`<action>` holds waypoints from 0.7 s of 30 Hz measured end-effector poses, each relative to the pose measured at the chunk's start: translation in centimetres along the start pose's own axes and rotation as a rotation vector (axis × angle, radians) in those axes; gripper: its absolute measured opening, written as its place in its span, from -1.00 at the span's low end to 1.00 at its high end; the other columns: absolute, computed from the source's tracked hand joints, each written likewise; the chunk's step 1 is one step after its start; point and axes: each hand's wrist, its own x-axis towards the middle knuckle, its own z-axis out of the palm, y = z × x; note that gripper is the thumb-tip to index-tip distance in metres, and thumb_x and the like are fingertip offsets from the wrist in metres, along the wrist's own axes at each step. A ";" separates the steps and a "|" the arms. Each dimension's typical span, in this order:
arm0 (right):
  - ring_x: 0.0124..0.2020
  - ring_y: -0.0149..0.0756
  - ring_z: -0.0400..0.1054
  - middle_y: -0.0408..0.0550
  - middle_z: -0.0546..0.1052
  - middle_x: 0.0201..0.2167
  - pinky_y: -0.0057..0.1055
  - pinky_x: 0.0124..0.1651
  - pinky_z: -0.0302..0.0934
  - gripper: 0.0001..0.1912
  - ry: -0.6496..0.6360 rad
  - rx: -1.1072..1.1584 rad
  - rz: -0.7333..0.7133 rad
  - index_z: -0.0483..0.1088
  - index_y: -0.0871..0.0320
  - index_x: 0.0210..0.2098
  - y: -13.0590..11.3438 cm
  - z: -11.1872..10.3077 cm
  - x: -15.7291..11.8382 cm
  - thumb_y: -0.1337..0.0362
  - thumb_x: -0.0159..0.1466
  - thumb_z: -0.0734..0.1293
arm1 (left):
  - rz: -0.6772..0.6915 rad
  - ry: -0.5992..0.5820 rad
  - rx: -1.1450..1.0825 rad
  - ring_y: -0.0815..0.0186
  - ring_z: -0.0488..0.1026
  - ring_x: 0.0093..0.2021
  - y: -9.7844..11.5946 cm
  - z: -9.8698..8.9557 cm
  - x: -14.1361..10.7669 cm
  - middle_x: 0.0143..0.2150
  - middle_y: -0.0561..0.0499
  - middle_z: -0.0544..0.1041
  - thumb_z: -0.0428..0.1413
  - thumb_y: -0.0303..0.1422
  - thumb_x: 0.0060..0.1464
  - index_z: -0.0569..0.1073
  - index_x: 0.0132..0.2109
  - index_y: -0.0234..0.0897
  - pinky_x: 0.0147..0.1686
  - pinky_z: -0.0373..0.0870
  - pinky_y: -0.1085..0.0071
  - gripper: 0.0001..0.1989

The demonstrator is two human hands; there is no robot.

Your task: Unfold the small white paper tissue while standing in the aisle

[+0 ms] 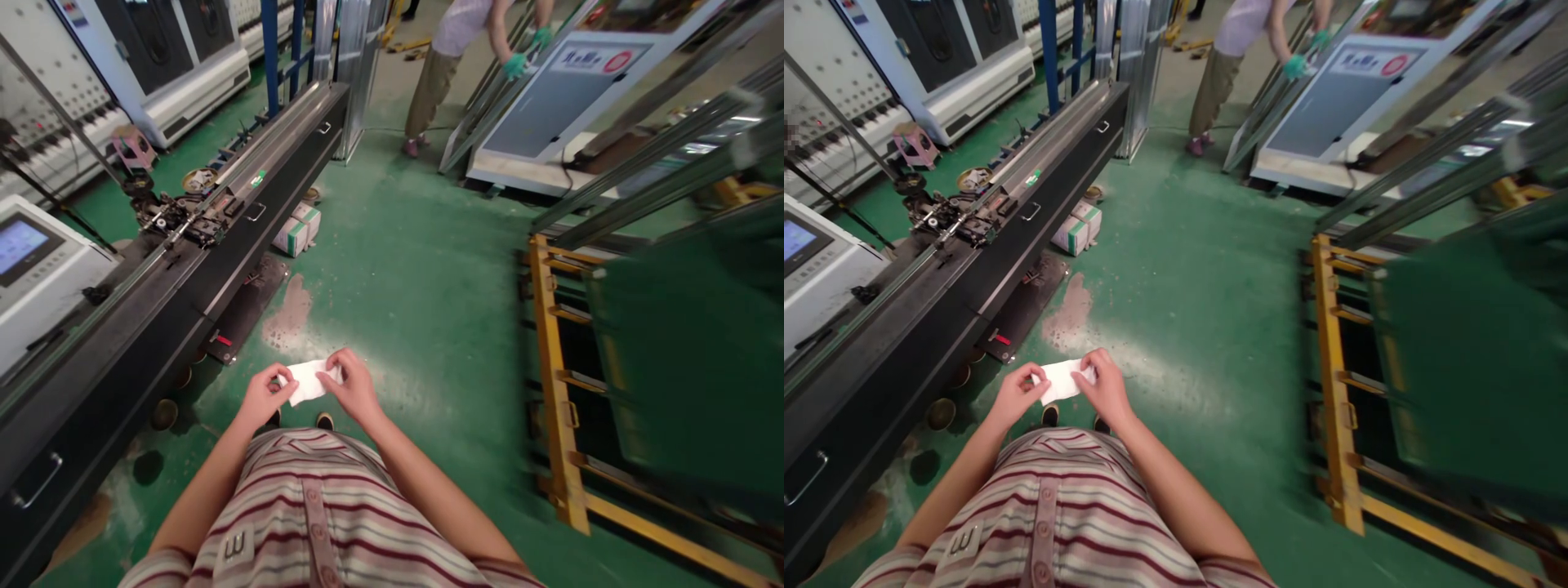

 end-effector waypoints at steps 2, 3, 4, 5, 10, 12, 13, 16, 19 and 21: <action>-0.29 -0.35 0.23 -0.06 0.34 -0.32 -0.43 -0.26 0.11 -0.94 0.011 -0.188 -0.117 0.30 0.16 -0.35 0.3 1.1 -0.2 0.30 0.24 0.25 | 0.069 -0.026 0.167 0.39 0.38 -0.37 0.3 0.5 -0.2 -0.31 0.04 0.41 0.16 -0.32 0.04 0.40 -0.30 -0.29 -0.41 0.30 0.53 -0.87; -0.27 -0.33 0.24 -0.03 0.36 -0.28 -0.41 -0.25 0.13 -0.92 -0.005 -0.267 -0.167 0.31 0.15 -0.31 0.4 1.6 -0.4 0.32 0.28 0.19 | 0.113 -0.035 0.238 0.36 0.40 -0.31 0.4 0.7 -0.2 -0.28 0.03 0.42 0.13 -0.35 0.06 0.39 -0.29 -0.28 -0.37 0.32 0.51 -0.90; -0.24 -0.30 0.25 0.01 0.37 -0.24 -0.40 -0.25 0.14 -0.86 -0.028 -0.327 -0.215 0.32 0.14 -0.24 0.4 2.1 -0.5 0.33 0.31 0.14 | 0.158 -0.040 0.309 0.35 0.40 -0.27 0.5 0.8 -0.3 -0.26 0.03 0.42 0.11 -0.38 0.08 0.39 -0.27 -0.27 -0.32 0.32 0.50 -0.94; -0.21 -0.27 0.26 0.03 0.38 -0.21 -0.37 -0.23 0.17 -0.81 -0.061 -0.353 -0.258 0.32 0.13 -0.16 0.3 2.5 -0.6 0.33 0.32 0.12 | 0.201 -0.045 0.380 0.34 0.39 -0.24 0.6 0.9 -0.3 -0.26 0.03 0.43 0.08 -0.41 0.09 0.39 -0.26 -0.26 -0.28 0.32 0.48 -0.96; -0.01 -0.25 0.26 0.06 0.34 0.00 -0.28 0.07 0.21 -0.47 -0.217 0.040 -0.193 0.08 0.13 0.15 -0.4 4.3 -1.2 0.36 0.20 0.24 | 0.223 -0.050 0.429 0.29 0.40 -0.11 0.4 0.4 -0.5 -0.09 -0.05 0.46 0.00 -0.43 0.17 0.35 -0.01 -0.23 -0.08 0.31 0.37 -0.76; -0.04 -0.25 0.29 0.04 0.35 0.01 -0.27 0.04 0.23 -0.37 -0.220 0.154 -0.072 0.07 0.12 0.15 0.1 5.0 -1.1 0.27 0.13 0.35 | 0.162 -0.102 0.290 0.29 0.42 -0.03 0.2 0.0 -0.9 0.00 -0.07 0.46 -0.06 -0.37 0.24 0.24 0.17 -0.19 -0.02 0.33 0.35 -0.64; -0.10 -0.26 0.31 0.01 0.38 -0.04 -0.28 -0.02 0.24 -0.36 -0.209 0.179 -0.011 0.10 0.12 0.12 0.5 5.3 -0.9 0.22 0.10 0.38 | 0.142 -0.138 0.236 0.29 0.43 0.00 0.1 -0.3 -1.1 0.02 -0.07 0.47 -0.08 -0.33 0.27 0.19 0.22 -0.18 0.01 0.32 0.34 -0.60; -0.36 -0.34 0.27 -0.14 0.41 -0.37 -0.38 -0.27 0.19 -0.63 -0.156 0.239 0.185 0.29 0.17 -0.18 0.9 5.0 0.1 0.15 0.07 0.37 | 0.147 -0.141 0.168 0.29 0.41 0.05 -0.4 -1.5 -1.8 0.05 -0.07 0.48 -0.08 -0.28 0.29 0.20 0.25 -0.17 0.07 0.27 0.33 -0.59; -0.49 -0.43 0.19 -0.21 0.34 -0.53 -0.46 -0.42 0.09 -0.71 -0.044 0.374 0.250 0.31 0.18 -0.39 -1.9 2.4 1.3 0.10 0.05 0.39 | 0.142 0.048 0.021 0.29 0.42 -0.02 -1.7 -3.4 -2.1 -0.01 -0.10 0.50 -0.06 -0.22 0.27 0.31 0.16 -0.23 0.01 0.29 0.35 -0.62; -0.42 -0.42 0.27 -0.15 0.43 -0.41 -0.46 -0.38 0.18 -0.70 0.073 0.449 0.098 0.36 0.17 -0.29 -5.0 0.4 1.9 0.11 0.09 0.41 | 0.050 0.185 -0.156 0.33 0.45 -0.14 -3.1 -5.0 -2.0 -0.10 -0.09 0.52 -0.03 -0.19 0.24 0.37 0.07 -0.27 -0.11 0.31 0.41 -0.64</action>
